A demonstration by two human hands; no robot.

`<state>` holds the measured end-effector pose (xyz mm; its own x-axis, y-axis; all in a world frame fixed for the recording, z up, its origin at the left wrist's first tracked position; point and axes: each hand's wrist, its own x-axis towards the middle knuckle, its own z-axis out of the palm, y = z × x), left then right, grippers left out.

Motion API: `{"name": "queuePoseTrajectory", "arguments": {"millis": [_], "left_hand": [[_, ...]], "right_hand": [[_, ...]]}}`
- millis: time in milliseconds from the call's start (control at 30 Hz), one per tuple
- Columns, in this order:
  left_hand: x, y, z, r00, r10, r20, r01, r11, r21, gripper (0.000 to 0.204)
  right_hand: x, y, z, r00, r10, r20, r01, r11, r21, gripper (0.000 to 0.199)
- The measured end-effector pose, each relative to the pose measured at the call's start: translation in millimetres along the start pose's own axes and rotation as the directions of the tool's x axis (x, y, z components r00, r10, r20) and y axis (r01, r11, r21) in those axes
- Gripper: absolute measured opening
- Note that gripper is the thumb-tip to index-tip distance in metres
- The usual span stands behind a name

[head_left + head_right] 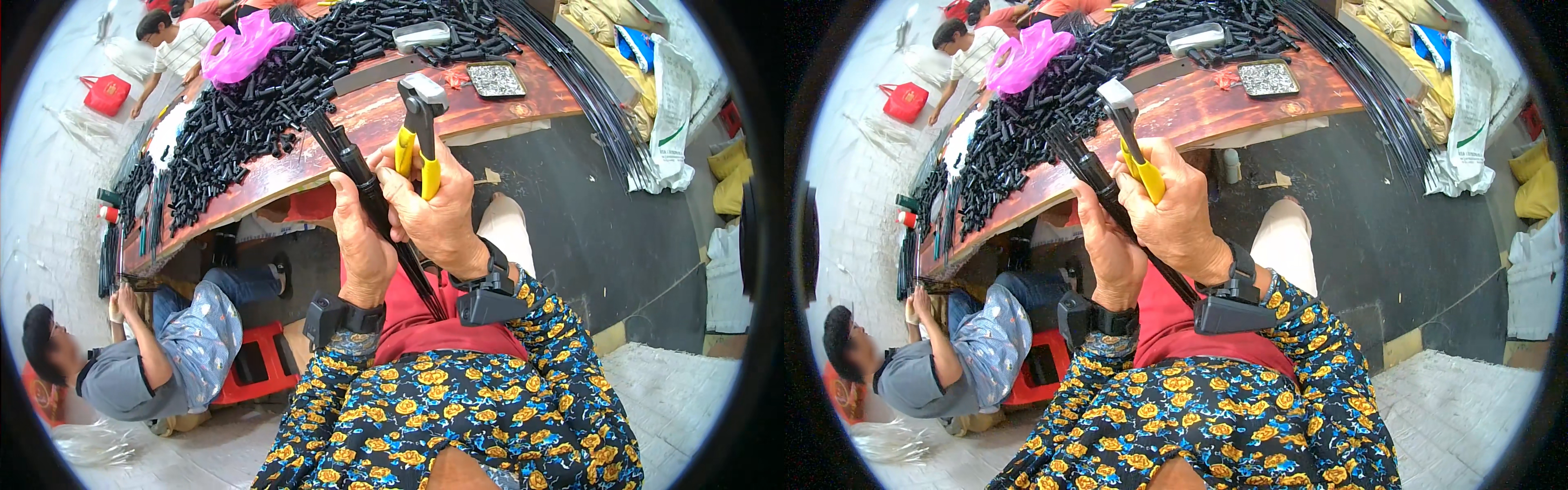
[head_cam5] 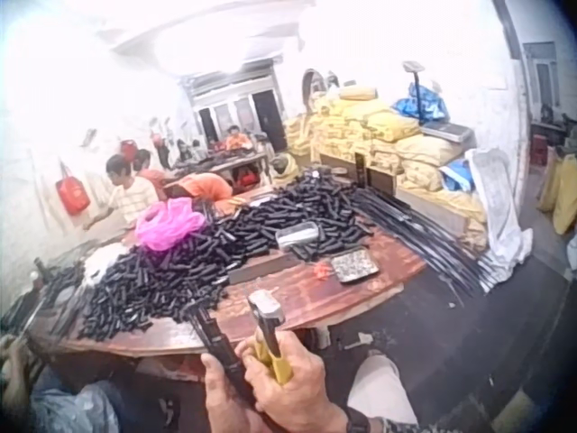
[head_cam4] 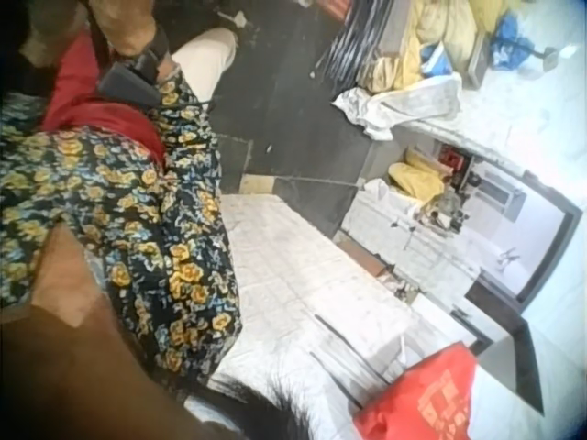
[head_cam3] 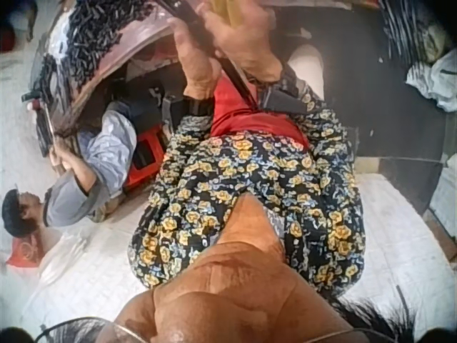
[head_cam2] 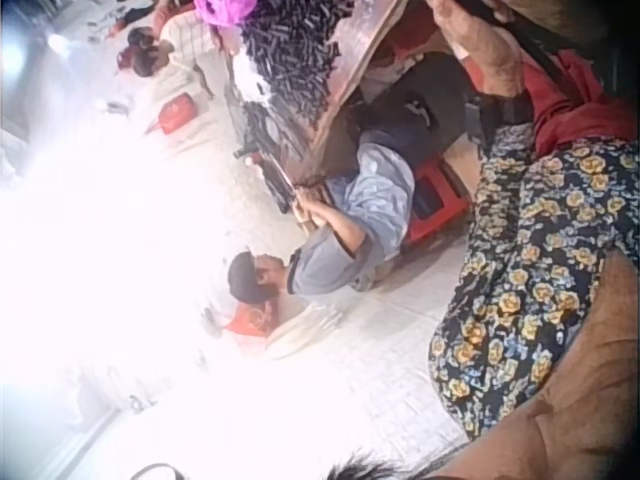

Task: Assembling the metal ribs of an umbrella into the central plastic hub and securing them with tools.

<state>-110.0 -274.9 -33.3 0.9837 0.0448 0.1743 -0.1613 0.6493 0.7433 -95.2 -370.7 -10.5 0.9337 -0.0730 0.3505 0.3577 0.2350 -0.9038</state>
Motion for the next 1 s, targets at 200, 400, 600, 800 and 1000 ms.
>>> {"name": "queuePoseTrajectory", "arguments": {"millis": [200, 400, 600, 800, 1000], "left_hand": [[0, -1, 0, 0.999, 0.008, -0.039, -0.006, 0.999, 0.039, 0.051], [1, 3, 10, 0.99, -0.03, -0.138, 0.05, 0.988, 0.147, 0.068], [1, 3, 7, 0.992, -0.044, -0.122, 0.061, 0.988, 0.142, 0.068], [3, 2, 4, 0.994, -0.044, -0.103, 0.059, 0.987, 0.15, 0.069], [3, 2, 1, 0.993, -0.044, -0.106, 0.06, 0.987, 0.149, 0.07]], "right_hand": [[-3, 2, -1, 0.998, 0.036, 0.045, -0.039, 0.998, 0.056, 0.012], [-4, 3, -3, 0.997, 0.045, 0.066, -0.055, 0.985, 0.161, 0.012], [-4, -1, -4, 0.988, 0.125, 0.09, -0.143, 0.963, 0.23, 0.012], [-3, 4, -4, 0.993, 0.078, 0.086, -0.093, 0.977, 0.194, 0.011], [-3, 4, -4, 0.989, 0.117, 0.09, -0.133, 0.971, 0.199, 0.01]]}}
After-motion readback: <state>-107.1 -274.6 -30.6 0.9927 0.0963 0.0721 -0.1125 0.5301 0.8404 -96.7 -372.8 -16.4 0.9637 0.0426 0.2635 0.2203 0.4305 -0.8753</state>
